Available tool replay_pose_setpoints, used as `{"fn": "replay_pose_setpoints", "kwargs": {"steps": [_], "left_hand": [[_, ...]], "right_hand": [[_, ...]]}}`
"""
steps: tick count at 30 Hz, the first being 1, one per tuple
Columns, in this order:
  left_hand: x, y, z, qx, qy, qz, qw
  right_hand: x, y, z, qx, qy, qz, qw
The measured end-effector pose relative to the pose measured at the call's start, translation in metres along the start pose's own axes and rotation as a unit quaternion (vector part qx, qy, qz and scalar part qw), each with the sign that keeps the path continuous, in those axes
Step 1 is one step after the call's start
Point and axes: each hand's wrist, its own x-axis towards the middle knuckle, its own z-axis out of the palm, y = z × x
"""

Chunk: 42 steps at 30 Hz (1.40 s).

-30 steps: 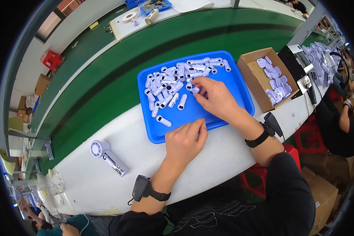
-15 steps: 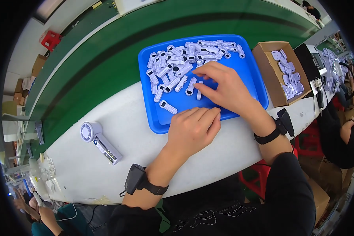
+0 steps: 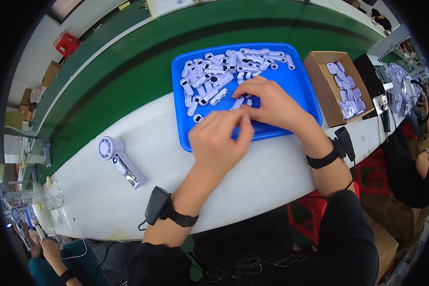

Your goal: Assembling handheld electric fans by inserting components into the housing and using an electric screwdriver.

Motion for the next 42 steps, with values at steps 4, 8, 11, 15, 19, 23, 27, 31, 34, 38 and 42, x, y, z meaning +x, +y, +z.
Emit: {"fn": "replay_pose_setpoints", "kwargs": {"steps": [4, 8, 11, 15, 19, 23, 27, 31, 34, 38, 42], "left_hand": [[0.001, -0.008, -0.004, 0.113, -0.027, -0.06, 0.991], [0.001, -0.007, -0.005, 0.135, -0.092, -0.105, 0.981], [0.0, -0.008, -0.005, 0.125, -0.115, -0.117, 0.979], [-0.001, -0.008, -0.005, 0.123, -0.12, -0.118, 0.978], [0.0, -0.007, -0.005, 0.119, -0.119, -0.129, 0.977], [0.0, -0.009, -0.005, 0.122, -0.118, -0.124, 0.978], [-0.002, -0.01, -0.004, 0.127, -0.11, -0.108, 0.98], [-0.002, -0.01, -0.005, 0.132, -0.112, -0.113, 0.978], [-0.002, -0.01, -0.006, 0.134, -0.112, -0.116, 0.978], [-0.001, -0.013, -0.003, 0.133, -0.1, -0.109, 0.98], [-0.001, -0.011, -0.005, 0.12, -0.1, -0.109, 0.982]], "right_hand": [[0.0, -0.009, 0.0, 0.01, -0.028, 0.057, 0.998], [-0.002, -0.004, -0.003, 0.02, -0.042, 0.035, 0.998], [-0.004, -0.003, -0.002, 0.015, -0.04, 0.026, 0.999], [-0.002, -0.006, -0.002, 0.009, -0.039, 0.027, 0.999], [-0.003, -0.002, 0.001, -0.001, -0.03, -0.003, 1.0], [-0.001, -0.008, 0.002, -0.003, -0.046, -0.014, 0.999], [-0.002, -0.01, 0.004, 0.005, -0.042, -0.023, 0.999], [-0.003, -0.009, 0.007, 0.005, -0.028, -0.039, 0.999], [-0.002, -0.011, 0.007, 0.002, -0.017, -0.053, 0.998], [0.001, -0.012, 0.007, 0.03, -0.001, -0.061, 0.998], [0.002, -0.013, 0.008, 0.11, 0.0, -0.031, 0.993]]}}
